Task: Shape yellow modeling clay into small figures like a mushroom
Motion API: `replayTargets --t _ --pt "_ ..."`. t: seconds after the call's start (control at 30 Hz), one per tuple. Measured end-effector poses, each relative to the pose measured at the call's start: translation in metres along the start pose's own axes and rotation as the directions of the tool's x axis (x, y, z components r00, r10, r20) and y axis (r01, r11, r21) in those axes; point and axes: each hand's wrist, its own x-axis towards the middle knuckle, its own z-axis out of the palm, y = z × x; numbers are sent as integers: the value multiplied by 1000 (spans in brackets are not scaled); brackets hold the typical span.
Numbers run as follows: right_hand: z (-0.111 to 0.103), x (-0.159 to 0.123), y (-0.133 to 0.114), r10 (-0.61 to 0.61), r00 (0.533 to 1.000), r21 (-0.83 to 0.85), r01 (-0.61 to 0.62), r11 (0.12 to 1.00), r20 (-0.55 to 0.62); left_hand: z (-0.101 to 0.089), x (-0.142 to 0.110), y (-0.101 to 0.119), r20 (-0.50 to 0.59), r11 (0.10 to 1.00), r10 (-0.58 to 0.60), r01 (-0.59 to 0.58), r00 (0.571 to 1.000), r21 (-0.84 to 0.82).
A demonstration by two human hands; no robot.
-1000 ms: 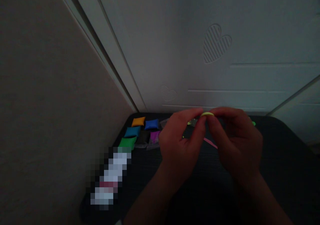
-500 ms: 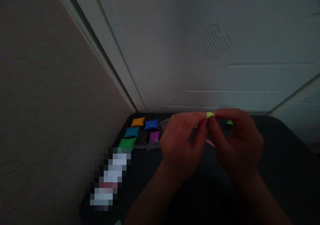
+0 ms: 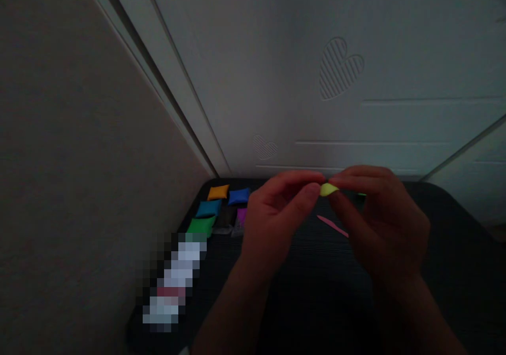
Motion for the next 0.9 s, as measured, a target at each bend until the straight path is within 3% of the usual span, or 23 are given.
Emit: replayTargets --t 0.1,0.2,0.37,0.53,0.73,0.9 --pt "0 1 -1 48 999 4 -48 999 13 -4 4 -3 94 979 -133 145 987 -141" --pt "0 2 -1 135 989 29 -137 990 65 -5 7 -4 94 956 -215 230 972 -182" --pt "-3 2 -1 196 974 63 -204 977 114 -5 10 -3 55 944 -273 278 960 -178" --pt "-6 2 -1 229 947 82 -252 964 224 -7 10 -5 121 925 -281 302 952 -231" --pt "-1 -1 -2 88 994 -165 -75 983 68 -9 10 -8 72 948 -255 264 964 -179" --pt "-3 1 -1 23 991 -196 2 981 128 -10 10 -8 62 951 -258 264 964 -158"
